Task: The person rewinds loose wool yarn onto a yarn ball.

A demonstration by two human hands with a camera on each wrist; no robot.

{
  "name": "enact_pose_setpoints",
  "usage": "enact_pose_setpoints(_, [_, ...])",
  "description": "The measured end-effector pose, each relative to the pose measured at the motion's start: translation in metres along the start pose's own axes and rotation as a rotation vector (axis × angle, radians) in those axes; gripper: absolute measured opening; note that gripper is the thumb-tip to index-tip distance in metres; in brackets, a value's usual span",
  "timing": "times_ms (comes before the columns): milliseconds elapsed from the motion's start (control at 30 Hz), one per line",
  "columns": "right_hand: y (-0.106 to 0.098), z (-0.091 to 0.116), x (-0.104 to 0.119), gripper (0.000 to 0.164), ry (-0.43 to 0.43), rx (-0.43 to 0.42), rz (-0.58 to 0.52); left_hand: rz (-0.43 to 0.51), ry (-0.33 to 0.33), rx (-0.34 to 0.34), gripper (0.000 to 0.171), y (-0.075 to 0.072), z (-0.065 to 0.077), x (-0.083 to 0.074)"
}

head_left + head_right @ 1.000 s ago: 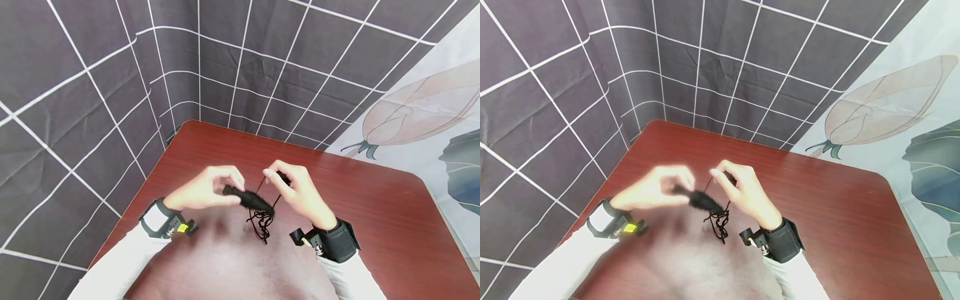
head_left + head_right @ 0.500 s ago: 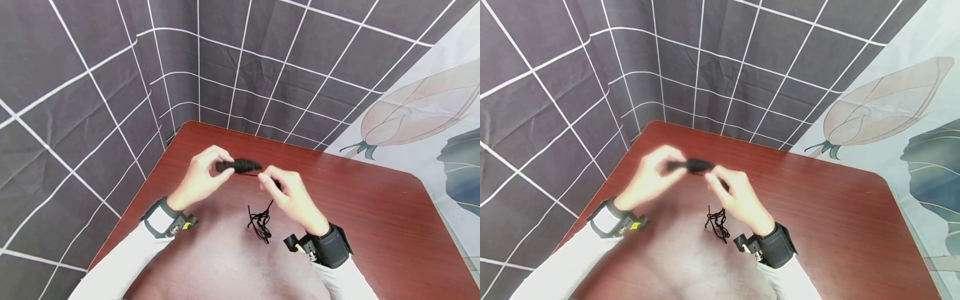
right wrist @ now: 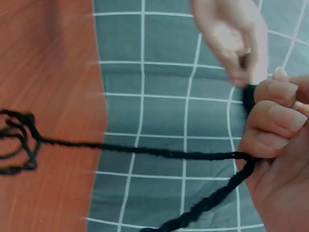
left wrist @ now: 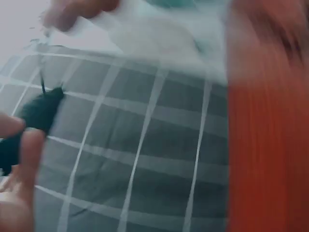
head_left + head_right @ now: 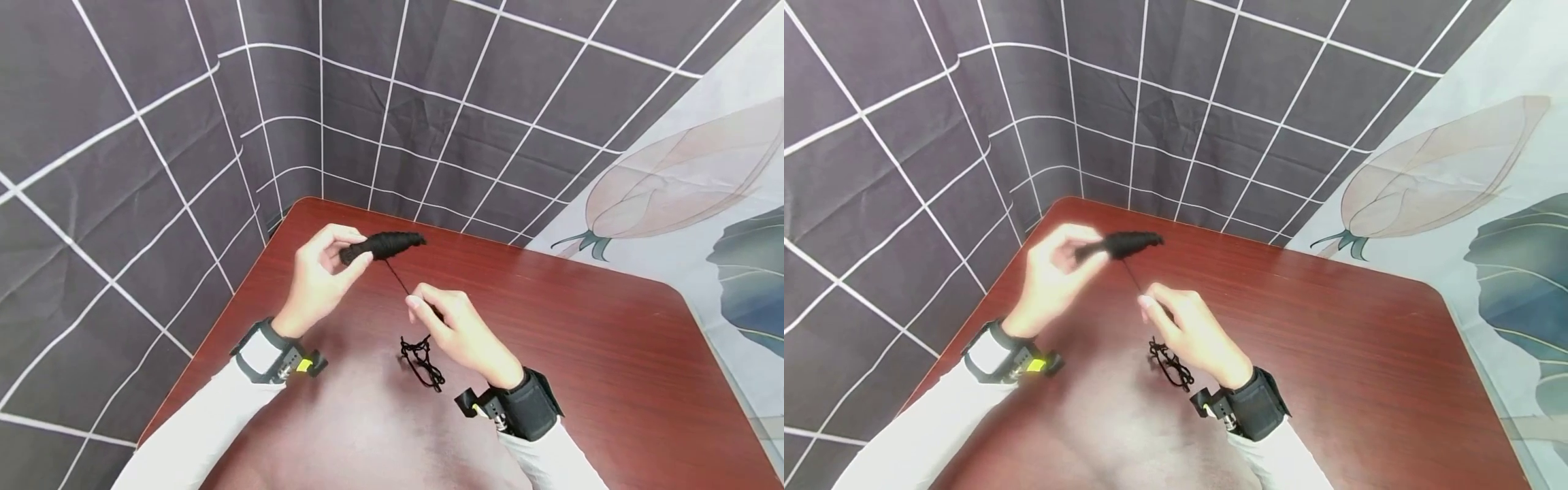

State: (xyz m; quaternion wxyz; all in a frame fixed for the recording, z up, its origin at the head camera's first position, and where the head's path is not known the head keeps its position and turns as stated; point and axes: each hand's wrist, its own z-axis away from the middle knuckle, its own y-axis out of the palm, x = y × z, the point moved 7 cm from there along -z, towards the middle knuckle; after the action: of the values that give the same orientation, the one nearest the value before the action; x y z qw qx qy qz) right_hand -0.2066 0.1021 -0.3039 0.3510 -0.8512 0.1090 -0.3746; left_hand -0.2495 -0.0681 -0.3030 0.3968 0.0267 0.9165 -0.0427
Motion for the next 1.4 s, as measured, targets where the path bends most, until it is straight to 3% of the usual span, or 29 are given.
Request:
enact_pose_setpoints(33, [-0.003,0.000,0.001,0.024,0.000,-0.015,-0.001,-0.129,0.019,0.020,0.020,0.000,0.001,0.000])
enact_pose_setpoints(100, [-0.013,-0.001,0.002,0.022,-0.010,-0.067,0.003,-0.310,0.072,0.125,0.017,0.006,0.004,-0.005])
enact_pose_setpoints(167, [-0.025,-0.003,0.002,0.020,-0.015,-0.120,0.010,-0.345,0.103,0.300,0.016,0.019,0.010,-0.011])
enact_pose_setpoints(267, [-0.034,-0.007,-0.001,0.018,-0.009,-0.156,0.025,-0.036,0.009,0.583,0.015,0.039,0.024,-0.019])
enact_pose_setpoints(333, [-0.032,-0.009,-0.006,0.017,0.001,-0.150,0.028,0.209,-0.084,0.657,0.017,0.046,0.031,-0.022])
enact_pose_setpoints(400, [-0.024,-0.008,-0.010,0.017,0.000,-0.124,0.016,0.391,-0.126,0.626,0.020,0.049,0.031,-0.023])
enact_pose_setpoints(433, [-0.018,-0.008,-0.012,0.016,-0.001,-0.101,-0.001,0.432,-0.113,0.567,0.021,0.047,0.028,-0.024])
enact_pose_setpoints(500, [-0.005,-0.005,-0.015,0.018,-0.001,-0.059,0.001,0.426,-0.065,0.406,0.024,0.040,0.020,-0.023])
enact_pose_setpoints(600, [0.012,0.002,-0.013,0.020,-0.003,0.030,-0.009,0.235,-0.007,0.178,0.024,0.025,0.014,-0.016])
enact_pose_setpoints(700, [0.017,0.006,-0.005,0.023,-0.006,0.079,-0.017,-0.095,0.044,0.067,0.019,0.013,0.014,-0.007])
enact_pose_setpoints(800, [0.007,0.003,0.005,0.021,-0.027,0.035,-0.015,-0.341,0.085,0.132,0.016,0.014,0.019,0.004])
enact_pose_setpoints(833, [0.001,0.001,0.008,0.019,-0.037,0.005,-0.011,-0.365,0.097,0.191,0.015,0.018,0.021,0.006])
enact_pose_setpoints(867, [-0.005,-0.002,0.010,0.017,-0.044,-0.028,-0.003,-0.333,0.093,0.273,0.015,0.023,0.024,0.008])
enact_pose_setpoints(967, [-0.019,-0.008,0.006,0.013,-0.034,-0.102,0.023,-0.008,-0.003,0.542,0.016,0.040,0.033,0.005])
enact_pose_setpoints(1033, [-0.021,-0.011,0.001,0.011,-0.029,-0.113,0.022,0.256,-0.071,0.609,0.017,0.045,0.035,-0.004])
enact_pose_setpoints(1067, [-0.020,-0.011,-0.001,0.012,-0.021,-0.112,0.021,0.367,-0.096,0.596,0.018,0.045,0.033,-0.009])
enact_pose_setpoints(1133, [-0.014,-0.010,-0.004,0.012,-0.027,-0.091,-0.008,0.489,-0.079,0.479,0.020,0.039,0.023,-0.017])
enact_pose_setpoints(1200, [-0.005,-0.007,-0.005,0.014,-0.027,-0.056,-0.033,0.488,-0.029,0.294,0.022,0.027,0.014,-0.022])
enact_pose_setpoints(1300, [0.004,0.000,-0.004,0.018,-0.020,-0.020,-0.058,0.362,-0.017,0.074,0.022,0.012,0.007,-0.026])
enact_pose_setpoints(1400, [0.005,0.004,0.001,0.022,-0.012,-0.007,-0.087,0.089,0.010,0.016,0.020,0.007,0.006,-0.031])
